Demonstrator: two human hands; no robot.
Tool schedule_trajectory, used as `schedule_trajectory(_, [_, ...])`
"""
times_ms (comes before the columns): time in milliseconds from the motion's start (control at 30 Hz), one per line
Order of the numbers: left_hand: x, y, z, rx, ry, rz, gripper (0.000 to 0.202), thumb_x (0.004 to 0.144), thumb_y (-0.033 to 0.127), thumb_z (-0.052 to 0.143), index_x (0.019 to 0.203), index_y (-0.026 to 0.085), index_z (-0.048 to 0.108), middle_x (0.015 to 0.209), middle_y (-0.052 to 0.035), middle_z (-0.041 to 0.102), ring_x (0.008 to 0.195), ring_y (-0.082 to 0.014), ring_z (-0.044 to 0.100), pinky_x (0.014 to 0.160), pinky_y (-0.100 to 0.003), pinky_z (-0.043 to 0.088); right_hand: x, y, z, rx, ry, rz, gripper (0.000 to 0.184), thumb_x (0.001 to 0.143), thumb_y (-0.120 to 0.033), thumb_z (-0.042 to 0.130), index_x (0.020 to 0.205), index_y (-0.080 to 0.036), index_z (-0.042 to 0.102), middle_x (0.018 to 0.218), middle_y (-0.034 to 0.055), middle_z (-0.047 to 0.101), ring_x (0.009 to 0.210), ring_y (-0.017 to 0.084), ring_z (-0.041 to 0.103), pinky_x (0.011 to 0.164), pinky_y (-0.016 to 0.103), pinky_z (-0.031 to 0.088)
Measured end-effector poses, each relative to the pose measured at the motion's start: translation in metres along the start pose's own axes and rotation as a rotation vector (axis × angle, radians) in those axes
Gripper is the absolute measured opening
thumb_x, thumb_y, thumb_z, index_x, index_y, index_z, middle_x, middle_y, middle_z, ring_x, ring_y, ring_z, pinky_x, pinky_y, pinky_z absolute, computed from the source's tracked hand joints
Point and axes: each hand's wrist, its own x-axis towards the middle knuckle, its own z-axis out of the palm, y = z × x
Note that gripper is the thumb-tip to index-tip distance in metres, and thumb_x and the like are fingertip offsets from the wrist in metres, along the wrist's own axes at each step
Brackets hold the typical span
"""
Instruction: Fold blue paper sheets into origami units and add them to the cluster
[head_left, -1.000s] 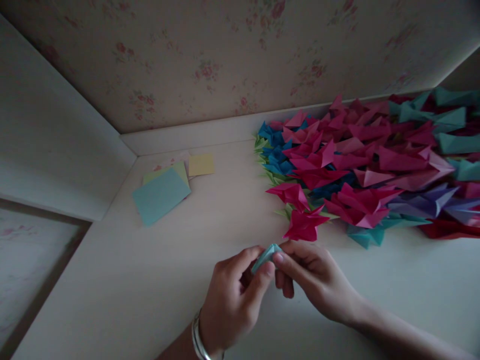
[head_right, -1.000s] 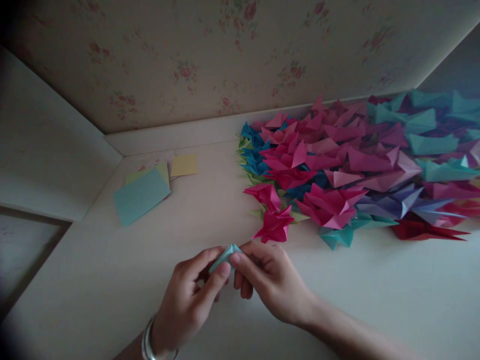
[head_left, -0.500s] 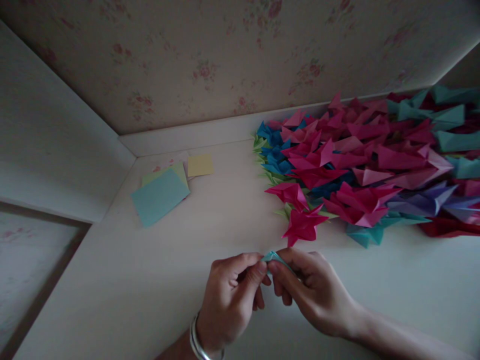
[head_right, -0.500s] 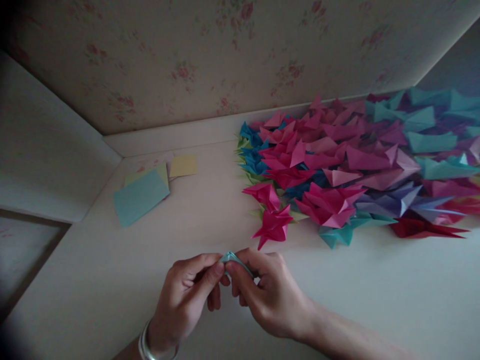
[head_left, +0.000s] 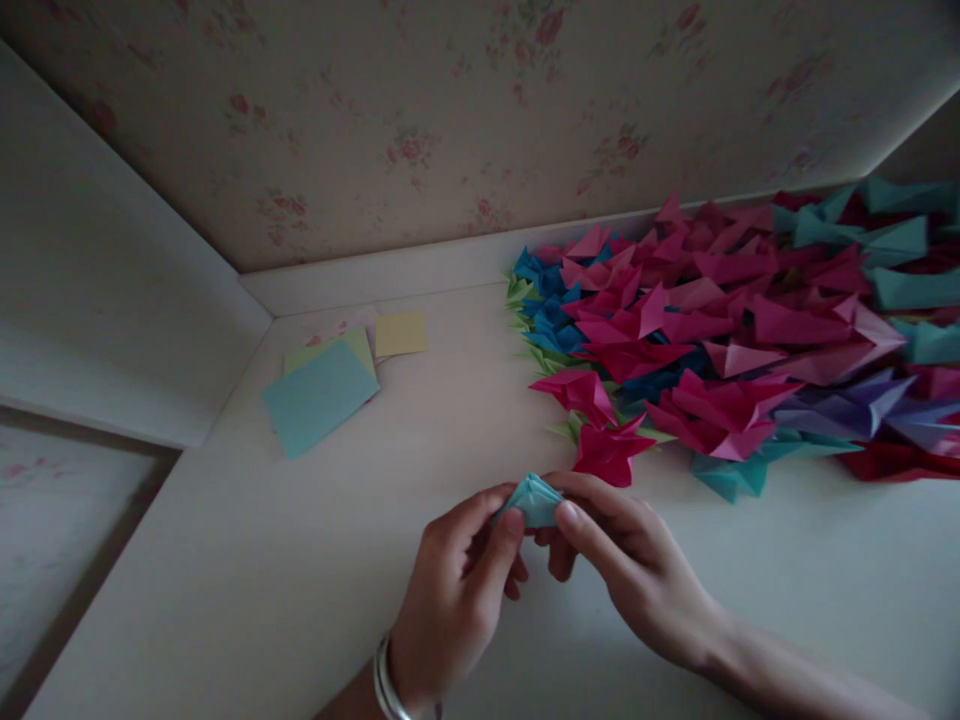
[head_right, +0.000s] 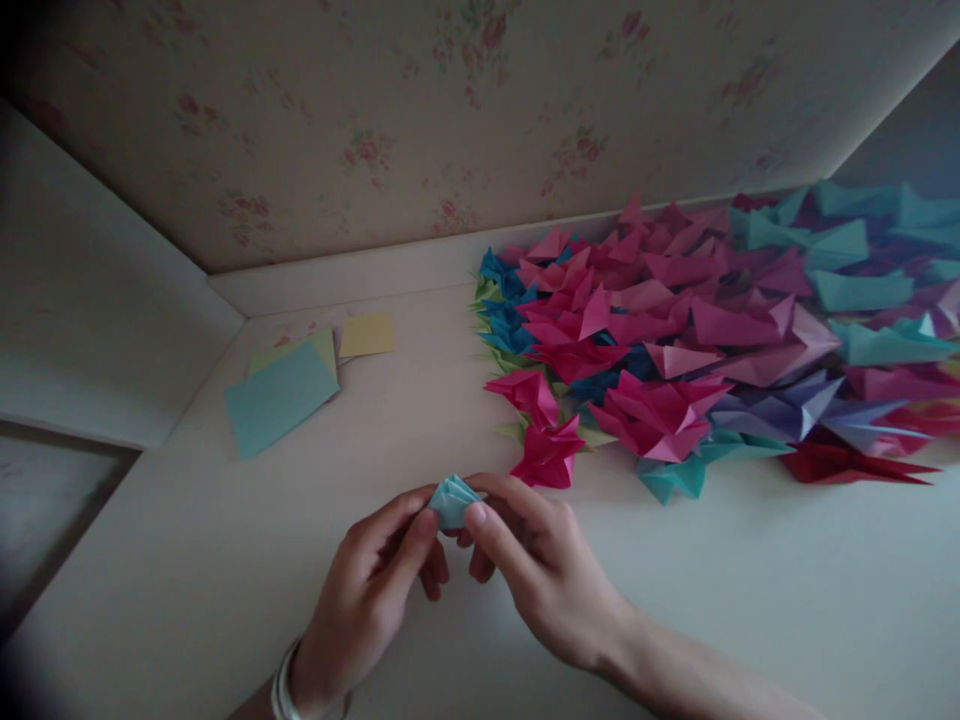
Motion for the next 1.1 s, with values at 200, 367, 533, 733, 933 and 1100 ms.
schedule_trajectory(200, [-0.002,0.0,0.0,-0.158,0.083,-0.045,0.04,0.099,0.043,0.051,0.128,0.019,0.064,0.071,-0.0015,0.068,0.055,-0.0117,0.06,0.051,-0.021,0.055,-0.001,-0.001,-0.001,-0.032,0.045,-0.02,0.031,0.103,-0.041,0.046,0.113,-0.019,0.066,0.068,0.0017,0.067,0.062,0.016,0.064,0.061,0.029,0.05])
schedule_trajectory(367, [-0.004,-0.002,-0.003,-0.126,0.107,-0.022,0.029,0.097,0.034,0.058,0.12,0.02,0.068,0.066,0.0007,0.068,0.056,-0.0121,0.063,0.054,-0.021,0.056,-0.001,0.006,-0.002,0.004,0.08,-0.035,0.024,0.101,-0.036,0.053,0.107,-0.02,0.07,0.069,0.0022,0.07,0.064,0.017,0.066,0.061,0.028,0.052])
schedule_trajectory(533, [-0.001,0.0,-0.005,-0.114,0.095,0.056,0.013,0.096,0.027,0.06,0.098,0.021,0.072,0.097,-0.0035,0.069,0.079,-0.0161,0.069,0.062,-0.024,0.061,-0.002,0.005,-0.005,0.098,0.059,-0.061,0.018,0.097,-0.032,0.059,0.106,-0.022,0.072,0.092,0.0063,0.074,0.073,0.018,0.071,0.065,0.029,0.06])
schedule_trajectory(733, [0.0,-0.002,-0.007,0.071,0.084,0.127,0.013,0.095,0.023,0.061,0.101,0.021,0.072,0.106,-0.0054,0.067,0.077,-0.0146,0.069,0.067,-0.024,0.06,0.001,0.002,-0.004,-0.037,0.015,-0.112,0.012,0.095,-0.027,0.064,0.102,-0.023,0.072,0.106,0.0076,0.073,0.085,0.019,0.071,0.071,0.028,0.06])
schedule_trajectory(933, [0.001,-0.006,-0.008,0.288,0.158,0.209,0.013,0.093,0.021,0.062,0.094,0.021,0.075,0.105,-0.0072,0.069,0.073,-0.0145,0.068,0.062,-0.022,0.057,0.004,0.006,-0.006,-0.297,0.11,-0.288,0.01,0.092,-0.018,0.068,0.097,-0.023,0.075,0.104,0.0058,0.074,0.095,0.02,0.069,0.083,0.028,0.055])
schedule_trajectory(1100, [0.003,-0.009,-0.005,0.133,0.177,0.128,0.014,0.094,0.025,0.062,0.091,0.022,0.076,0.107,-0.0059,0.065,0.064,-0.0106,0.063,0.048,-0.019,0.051,0.005,0.007,-0.005,-0.335,0.21,-0.376,0.011,0.09,-0.013,0.069,0.091,-0.023,0.074,0.102,0.005,0.07,0.095,0.018,0.067,0.082,0.026,0.053])
